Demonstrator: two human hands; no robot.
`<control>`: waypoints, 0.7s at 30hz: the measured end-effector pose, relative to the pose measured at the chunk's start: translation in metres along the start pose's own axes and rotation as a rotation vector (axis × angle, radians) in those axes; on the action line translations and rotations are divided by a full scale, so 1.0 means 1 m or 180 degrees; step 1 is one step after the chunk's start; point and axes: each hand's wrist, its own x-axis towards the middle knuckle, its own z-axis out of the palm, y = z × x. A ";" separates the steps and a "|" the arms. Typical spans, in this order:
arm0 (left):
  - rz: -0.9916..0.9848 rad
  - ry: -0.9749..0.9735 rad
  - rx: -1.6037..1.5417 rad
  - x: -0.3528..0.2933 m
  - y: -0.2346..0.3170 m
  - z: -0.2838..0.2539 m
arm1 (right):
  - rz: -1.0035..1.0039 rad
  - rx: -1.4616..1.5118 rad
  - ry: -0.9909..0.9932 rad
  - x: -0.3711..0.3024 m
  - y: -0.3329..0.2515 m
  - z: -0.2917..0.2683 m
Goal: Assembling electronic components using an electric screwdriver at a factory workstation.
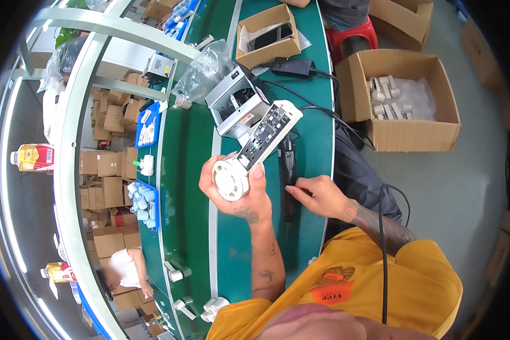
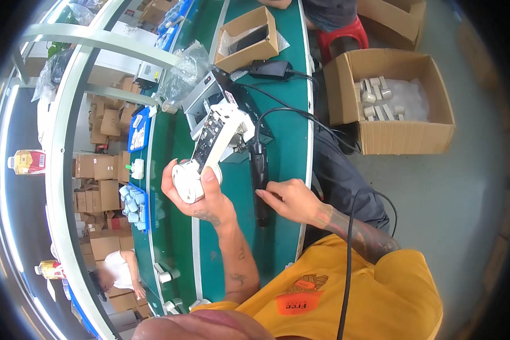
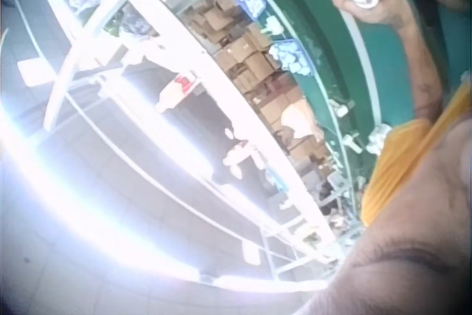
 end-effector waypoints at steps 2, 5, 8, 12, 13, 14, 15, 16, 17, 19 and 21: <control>0.0087 -0.0068 0.0073 0.003 -0.004 -0.003 | -0.0017 -0.0070 -0.0085 0.000 0.000 0.001; 0.0020 -0.0129 0.0079 0.005 -0.008 -0.008 | 0.0033 -0.0123 -0.0268 -0.002 -0.001 0.003; -0.0105 -0.0042 0.0265 0.012 -0.007 -0.006 | -0.0098 -0.0259 -0.0244 -0.003 0.000 0.005; -0.0264 0.0080 0.0406 0.040 -0.019 -0.002 | -0.0246 -0.0421 -0.0241 -0.003 0.004 0.007; -0.0362 0.0141 0.0354 0.053 -0.027 0.002 | -0.0268 -0.0420 -0.0189 -0.004 0.007 0.008; -0.0597 0.0091 0.0319 0.068 -0.035 0.004 | -0.0263 -0.0432 -0.0169 -0.006 0.008 0.009; -0.0833 0.0032 0.0277 0.083 -0.044 0.010 | -0.0465 -0.0585 -0.0048 -0.009 0.012 0.012; -0.0924 0.0114 0.0231 0.096 -0.050 0.020 | -0.0672 -0.0736 0.0067 -0.011 0.014 0.012; -0.0850 0.0173 0.0221 0.111 -0.064 0.023 | -0.0698 -0.0736 0.0070 -0.013 0.011 0.013; -0.0922 0.0219 -0.0232 0.132 -0.094 0.033 | -0.1050 -0.1114 -0.0018 -0.016 0.009 0.016; -0.0756 0.0217 0.0244 0.148 -0.106 0.047 | -0.1177 -0.1205 0.0063 -0.017 0.011 0.017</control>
